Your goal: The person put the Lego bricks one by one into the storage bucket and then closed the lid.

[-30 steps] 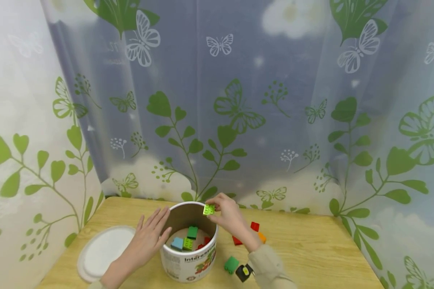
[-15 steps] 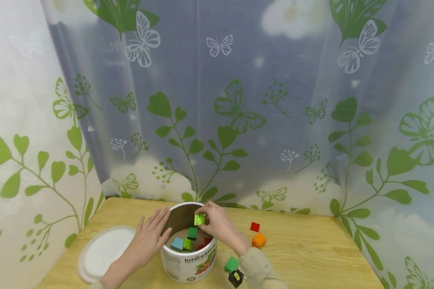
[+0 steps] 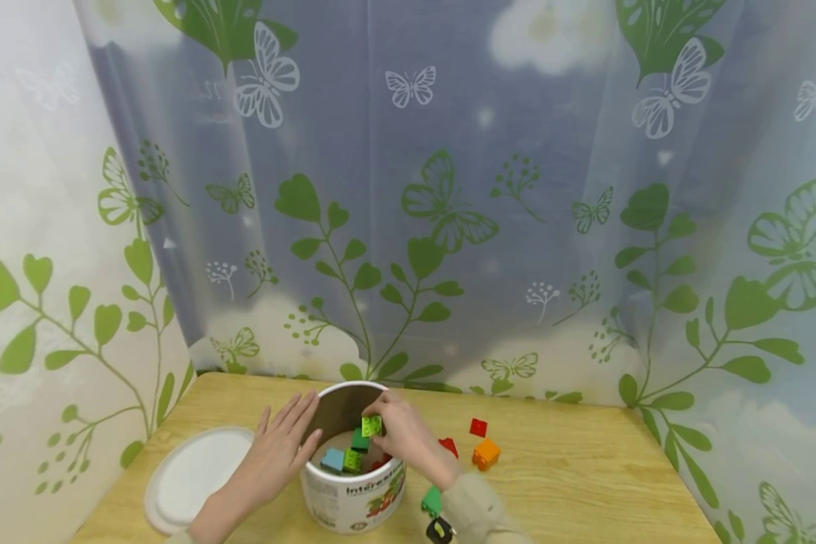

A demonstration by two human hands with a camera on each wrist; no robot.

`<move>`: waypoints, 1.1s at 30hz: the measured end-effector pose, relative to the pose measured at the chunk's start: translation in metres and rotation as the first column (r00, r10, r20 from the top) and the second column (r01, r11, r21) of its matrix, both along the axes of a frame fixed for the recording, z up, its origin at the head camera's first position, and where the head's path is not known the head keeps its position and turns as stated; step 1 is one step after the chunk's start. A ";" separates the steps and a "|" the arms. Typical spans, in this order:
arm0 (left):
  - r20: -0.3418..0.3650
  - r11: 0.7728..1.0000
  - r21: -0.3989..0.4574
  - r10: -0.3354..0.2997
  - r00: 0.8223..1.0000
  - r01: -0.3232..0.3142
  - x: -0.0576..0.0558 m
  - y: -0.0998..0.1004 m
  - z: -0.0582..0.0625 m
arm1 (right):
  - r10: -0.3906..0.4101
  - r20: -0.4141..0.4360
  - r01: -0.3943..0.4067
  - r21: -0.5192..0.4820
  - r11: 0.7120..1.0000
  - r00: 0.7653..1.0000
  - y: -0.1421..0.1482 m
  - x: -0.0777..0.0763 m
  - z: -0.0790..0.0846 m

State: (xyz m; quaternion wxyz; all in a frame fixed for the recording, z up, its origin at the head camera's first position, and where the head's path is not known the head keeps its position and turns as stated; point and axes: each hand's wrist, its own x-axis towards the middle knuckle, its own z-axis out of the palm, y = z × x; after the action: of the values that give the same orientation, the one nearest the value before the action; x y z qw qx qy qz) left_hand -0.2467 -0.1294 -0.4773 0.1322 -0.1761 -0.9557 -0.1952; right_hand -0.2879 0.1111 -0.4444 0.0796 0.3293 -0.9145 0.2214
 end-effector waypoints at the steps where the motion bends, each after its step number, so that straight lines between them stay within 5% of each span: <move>1: -0.002 1.000 -0.001 0.000 1.000 0.000 0.000 0.000 0.000 | -0.002 -0.001 0.002 0.002 1.000 1.000 0.000 0.000 -0.001; 14: 0.016 1.000 0.011 0.001 1.000 -0.002 0.001 0.000 0.001 | 0.002 0.013 0.000 -0.133 0.991 1.000 0.001 0.001 -0.003; 24: 0.030 1.000 0.017 -0.006 1.000 0.006 0.002 -0.001 0.002 | -0.025 0.013 0.028 -0.342 0.939 1.000 0.011 0.004 0.002; 33: 0.032 1.000 0.027 -0.009 0.999 0.008 0.003 0.000 0.003 | -0.068 0.115 0.113 -0.445 0.889 0.991 0.028 0.013 0.005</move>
State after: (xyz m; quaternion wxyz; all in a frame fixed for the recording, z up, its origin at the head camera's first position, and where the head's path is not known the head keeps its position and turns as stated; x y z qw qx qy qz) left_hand -0.2439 -0.1293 -0.4739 0.1186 -0.1752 -0.9542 -0.2115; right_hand -0.2748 0.1387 -0.4393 0.1198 0.2480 -0.8555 0.4385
